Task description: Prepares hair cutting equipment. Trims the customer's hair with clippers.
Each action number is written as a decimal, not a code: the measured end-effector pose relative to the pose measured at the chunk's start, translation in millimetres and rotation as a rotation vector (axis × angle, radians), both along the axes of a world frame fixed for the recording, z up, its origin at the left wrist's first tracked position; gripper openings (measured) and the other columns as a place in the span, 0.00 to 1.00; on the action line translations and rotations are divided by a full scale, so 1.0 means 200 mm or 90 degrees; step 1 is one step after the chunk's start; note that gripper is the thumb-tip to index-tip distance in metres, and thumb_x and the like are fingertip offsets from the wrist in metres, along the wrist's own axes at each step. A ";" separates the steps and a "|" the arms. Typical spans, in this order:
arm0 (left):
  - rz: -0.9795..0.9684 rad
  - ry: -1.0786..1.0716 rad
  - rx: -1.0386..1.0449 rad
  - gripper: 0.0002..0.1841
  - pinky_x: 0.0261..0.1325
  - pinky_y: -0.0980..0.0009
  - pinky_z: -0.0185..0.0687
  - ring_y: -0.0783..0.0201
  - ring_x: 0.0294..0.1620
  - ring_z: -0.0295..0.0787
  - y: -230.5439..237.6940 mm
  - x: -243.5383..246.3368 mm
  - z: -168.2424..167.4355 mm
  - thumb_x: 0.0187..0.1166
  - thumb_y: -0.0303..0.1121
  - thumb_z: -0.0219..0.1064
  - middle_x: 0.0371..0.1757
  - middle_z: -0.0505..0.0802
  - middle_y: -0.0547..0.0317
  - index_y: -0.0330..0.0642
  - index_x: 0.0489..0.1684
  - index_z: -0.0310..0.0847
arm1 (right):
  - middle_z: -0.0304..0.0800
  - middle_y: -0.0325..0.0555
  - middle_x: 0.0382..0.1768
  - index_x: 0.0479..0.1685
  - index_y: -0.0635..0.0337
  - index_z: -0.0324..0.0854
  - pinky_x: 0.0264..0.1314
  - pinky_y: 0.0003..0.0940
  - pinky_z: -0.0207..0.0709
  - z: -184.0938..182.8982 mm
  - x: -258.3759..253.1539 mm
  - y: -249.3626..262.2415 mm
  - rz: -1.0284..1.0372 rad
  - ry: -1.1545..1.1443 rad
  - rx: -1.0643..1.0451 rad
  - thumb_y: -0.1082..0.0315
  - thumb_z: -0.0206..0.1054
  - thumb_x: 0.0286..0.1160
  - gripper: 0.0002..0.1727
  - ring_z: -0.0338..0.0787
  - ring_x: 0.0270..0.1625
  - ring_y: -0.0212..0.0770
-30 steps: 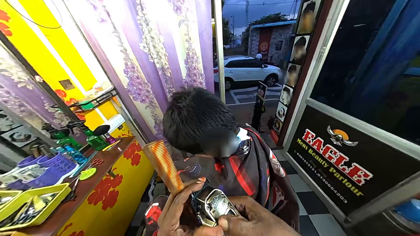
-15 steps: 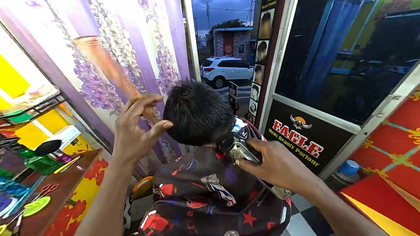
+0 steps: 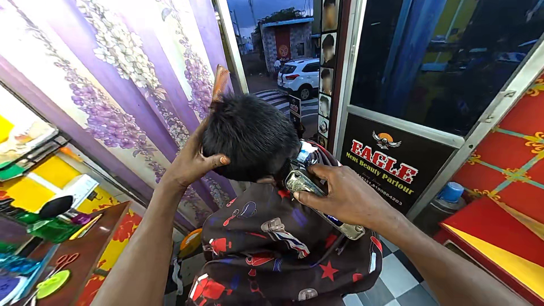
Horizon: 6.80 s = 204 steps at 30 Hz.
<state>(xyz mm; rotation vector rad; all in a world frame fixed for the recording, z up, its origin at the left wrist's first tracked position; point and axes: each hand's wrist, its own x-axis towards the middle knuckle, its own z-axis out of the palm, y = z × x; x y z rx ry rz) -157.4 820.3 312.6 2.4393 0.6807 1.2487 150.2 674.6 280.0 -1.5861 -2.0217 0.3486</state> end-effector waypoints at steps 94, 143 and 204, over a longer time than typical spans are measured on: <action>0.018 -0.175 -0.183 0.48 0.54 0.80 0.86 0.86 0.50 0.88 -0.01 -0.08 -0.18 0.43 0.73 0.81 0.48 0.92 0.84 0.56 0.65 0.75 | 0.93 0.43 0.35 0.53 0.55 0.88 0.38 0.32 0.88 0.20 0.28 0.25 0.301 0.240 -0.283 0.48 0.71 0.79 0.19 0.92 0.31 0.35; 0.074 -0.109 -0.117 0.64 0.62 0.83 0.82 0.90 0.55 0.84 -0.12 0.04 -0.10 0.43 0.83 0.70 0.55 0.88 0.82 0.40 0.78 0.64 | 0.91 0.37 0.31 0.52 0.49 0.89 0.34 0.45 0.84 -0.06 0.00 -0.11 -0.025 -0.039 0.223 0.38 0.70 0.69 0.27 0.91 0.33 0.39; 0.065 -0.066 -0.096 0.47 0.60 0.83 0.83 0.88 0.56 0.85 -0.11 0.03 -0.05 0.49 0.77 0.73 0.53 0.89 0.90 0.62 0.71 0.72 | 0.94 0.35 0.43 0.62 0.49 0.86 0.35 0.36 0.86 -0.13 0.08 -0.05 0.173 0.064 0.336 0.39 0.70 0.72 0.28 0.92 0.39 0.31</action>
